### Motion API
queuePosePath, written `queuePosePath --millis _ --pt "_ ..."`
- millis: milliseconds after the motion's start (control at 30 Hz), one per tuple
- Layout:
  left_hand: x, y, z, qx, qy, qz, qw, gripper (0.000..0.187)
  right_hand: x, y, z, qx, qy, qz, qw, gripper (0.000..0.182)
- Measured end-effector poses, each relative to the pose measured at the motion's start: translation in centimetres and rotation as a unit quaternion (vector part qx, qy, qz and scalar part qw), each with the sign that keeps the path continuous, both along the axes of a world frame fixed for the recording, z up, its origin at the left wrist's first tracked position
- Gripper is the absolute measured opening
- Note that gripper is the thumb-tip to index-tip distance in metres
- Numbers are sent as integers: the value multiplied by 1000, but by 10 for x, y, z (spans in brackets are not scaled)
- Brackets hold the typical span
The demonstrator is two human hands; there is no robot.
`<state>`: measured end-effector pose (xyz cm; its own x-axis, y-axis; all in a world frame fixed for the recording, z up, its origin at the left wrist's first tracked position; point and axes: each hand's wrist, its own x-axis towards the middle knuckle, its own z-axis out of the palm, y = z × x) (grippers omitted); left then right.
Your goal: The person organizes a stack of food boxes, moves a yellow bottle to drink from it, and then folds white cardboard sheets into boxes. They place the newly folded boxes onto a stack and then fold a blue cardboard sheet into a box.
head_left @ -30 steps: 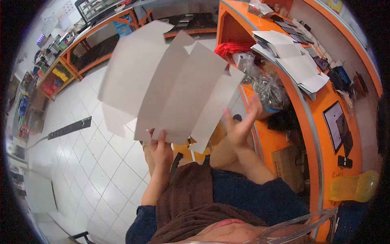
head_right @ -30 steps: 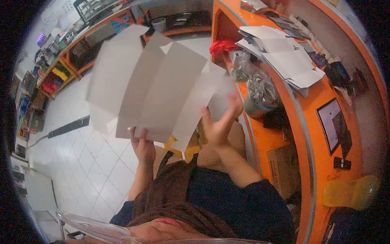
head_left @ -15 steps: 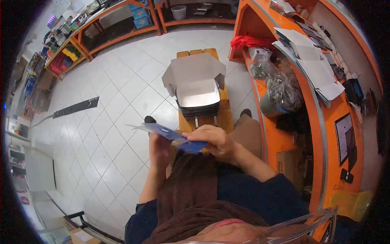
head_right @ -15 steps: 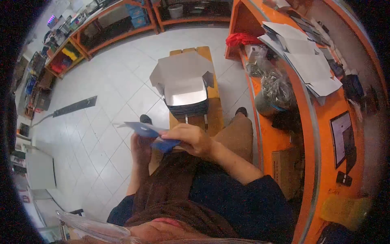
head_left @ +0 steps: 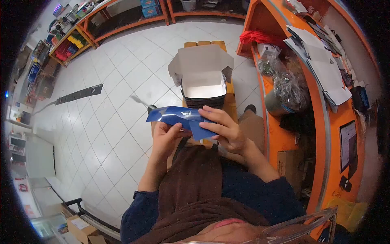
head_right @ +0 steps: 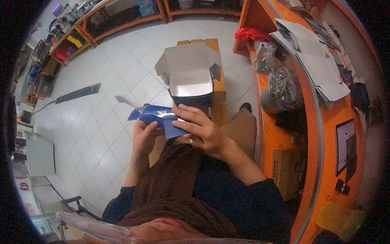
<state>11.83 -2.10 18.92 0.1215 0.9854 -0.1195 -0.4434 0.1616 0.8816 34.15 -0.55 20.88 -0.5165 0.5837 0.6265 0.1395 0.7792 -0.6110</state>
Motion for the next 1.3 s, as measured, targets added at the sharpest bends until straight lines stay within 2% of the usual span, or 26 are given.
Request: queuePosePath --millis 67,167,200,300,333,400,433,467,500,567,633,700,767,833,867,967,1067,1167,1300 --pt "15 -8 9 24 64 37 997 28 -4 -2 1 -2 -51 -53 997 42" --pt "30 -10 10 55 49 19 997 25 -8 1 -5 -11 -59 -94 994 37" --pt "27 -9 10 36 31 -17 999 33 -7 2 -6 -1 -42 -91 995 36" --pt "32 -16 5 74 10 4 997 49 -8 4 -9 -3 59 -45 997 28" --pt "29 -17 8 117 42 -31 992 65 -5 4 -10 2 72 -33 997 27" --pt "27 -2 -9 247 175 141 943 69 -2 3 -7 -2 113 -35 993 20" --pt "22 5 -15 307 243 230 891 70 3 4 -6 -1 106 -23 994 20" --pt "13 8 -8 255 306 278 874 74 9 7 -6 2 103 -6 995 19" --pt "8 8 2 229 351 293 859 52 13 7 -1 0 76 -11 997 18" --pt "-20 16 -9 362 483 238 761 33 14 6 6 10 15 -43 999 18" --pt "-20 13 10 447 464 159 748 27 11 6 2 11 15 -77 997 19" --pt "-17 12 21 504 489 99 705 34 8 5 3 4 20 -80 997 21" --pt "-13 8 24 519 525 67 672 35 6 3 1 4 25 -79 997 22" --pt "-4 3 25 471 593 56 651 35 -8 0 3 36 12 -81 996 24" --pt "4 3 21 468 571 130 662 24 -13 -3 4 51 3 -89 995 25" --pt "11 3 20 463 555 185 666 35 -25 -8 -1 44 52 -140 988 29" --pt "-18 11 34 519 496 97 690 35 -14 -6 -3 -14 109 -130 985 32" --pt "-30 11 43 529 450 18 720 35 -4 -2 -8 -22 151 -97 983 34" --pt "7 1 31 490 544 169 659 23 -17 -2 -8 15 121 -115 986 31"
